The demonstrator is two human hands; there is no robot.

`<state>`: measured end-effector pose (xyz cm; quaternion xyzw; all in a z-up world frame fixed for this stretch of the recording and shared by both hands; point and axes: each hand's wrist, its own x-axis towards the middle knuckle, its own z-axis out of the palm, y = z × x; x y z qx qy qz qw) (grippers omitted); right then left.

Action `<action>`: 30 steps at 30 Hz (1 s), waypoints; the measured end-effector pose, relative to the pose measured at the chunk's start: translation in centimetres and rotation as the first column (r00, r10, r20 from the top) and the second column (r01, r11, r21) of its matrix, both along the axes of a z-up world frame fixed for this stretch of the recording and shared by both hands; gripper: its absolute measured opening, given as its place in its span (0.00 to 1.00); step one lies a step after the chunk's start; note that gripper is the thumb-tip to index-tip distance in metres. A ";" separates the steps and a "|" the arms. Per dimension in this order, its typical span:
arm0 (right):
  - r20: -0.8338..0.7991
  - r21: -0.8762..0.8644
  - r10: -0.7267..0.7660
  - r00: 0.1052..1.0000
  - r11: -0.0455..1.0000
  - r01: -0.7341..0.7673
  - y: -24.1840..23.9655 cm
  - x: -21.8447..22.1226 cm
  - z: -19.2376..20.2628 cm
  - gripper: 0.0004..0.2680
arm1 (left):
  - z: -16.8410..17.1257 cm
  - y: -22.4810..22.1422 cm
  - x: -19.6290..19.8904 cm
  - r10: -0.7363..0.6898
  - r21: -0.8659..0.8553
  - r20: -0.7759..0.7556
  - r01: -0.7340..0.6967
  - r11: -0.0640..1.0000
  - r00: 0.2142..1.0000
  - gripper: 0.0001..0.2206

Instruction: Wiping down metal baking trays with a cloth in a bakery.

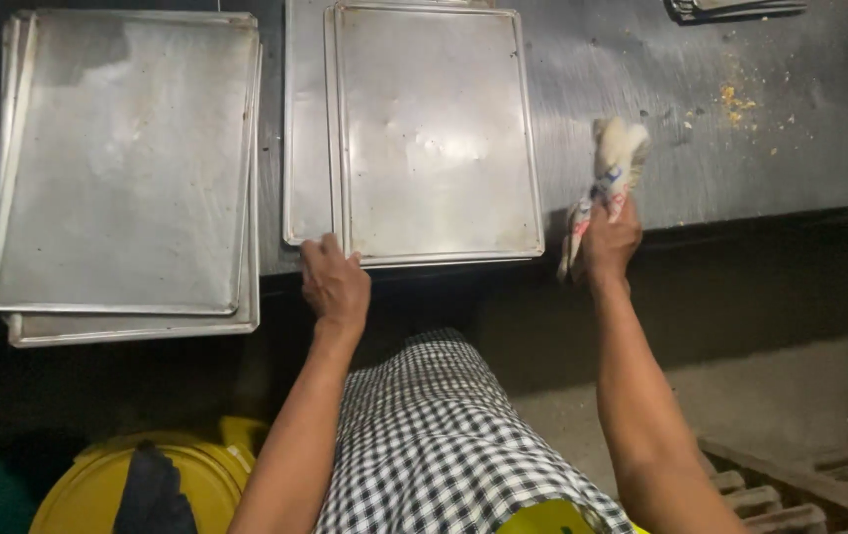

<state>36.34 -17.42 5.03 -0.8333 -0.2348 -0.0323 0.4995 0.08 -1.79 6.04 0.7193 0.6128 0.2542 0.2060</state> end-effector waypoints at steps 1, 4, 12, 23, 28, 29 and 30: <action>0.010 -0.045 0.085 0.996 0.995 -0.085 -0.1 -0.4 -0.6 0.10 | -1.0 0.0 0.2 -0.075 -0.009 -0.065 0.075 0.997 0.995 0.18; -0.073 -0.151 0.202 0.977 0.966 -0.211 0.5 -2.4 -2.2 0.09 | -1.3 -0.5 1.3 -0.116 0.004 -0.138 0.117 0.993 0.984 0.19; -0.552 0.170 0.297 0.779 0.955 -0.244 0.7 -1.7 -4.6 0.05 | -1.9 3.1 0.8 0.087 -0.208 -0.096 -0.106 0.972 0.992 0.25; -0.464 0.373 0.362 0.808 0.908 -0.193 2.5 -1.7 -1.2 0.04 | 27.8 8.1 0.6 -0.258 -0.095 0.469 0.338 0.936 0.845 0.12; -0.582 0.609 0.340 0.739 0.784 0.118 2.8 1.3 2.5 0.05 | 24.5 -1.0 5.2 -0.612 0.222 -0.311 0.682 0.697 0.727 0.10; -0.513 0.693 0.350 0.784 0.708 0.138 2.9 2.5 1.3 0.07 | 22.1 -2.9 6.0 -0.593 0.252 -0.585 0.819 0.516 0.553 0.07; -0.514 0.699 0.361 0.778 0.702 0.135 4.0 1.9 2.9 0.07 | 18.7 -3.8 6.2 -0.582 0.252 -0.594 0.816 0.520 0.555 0.07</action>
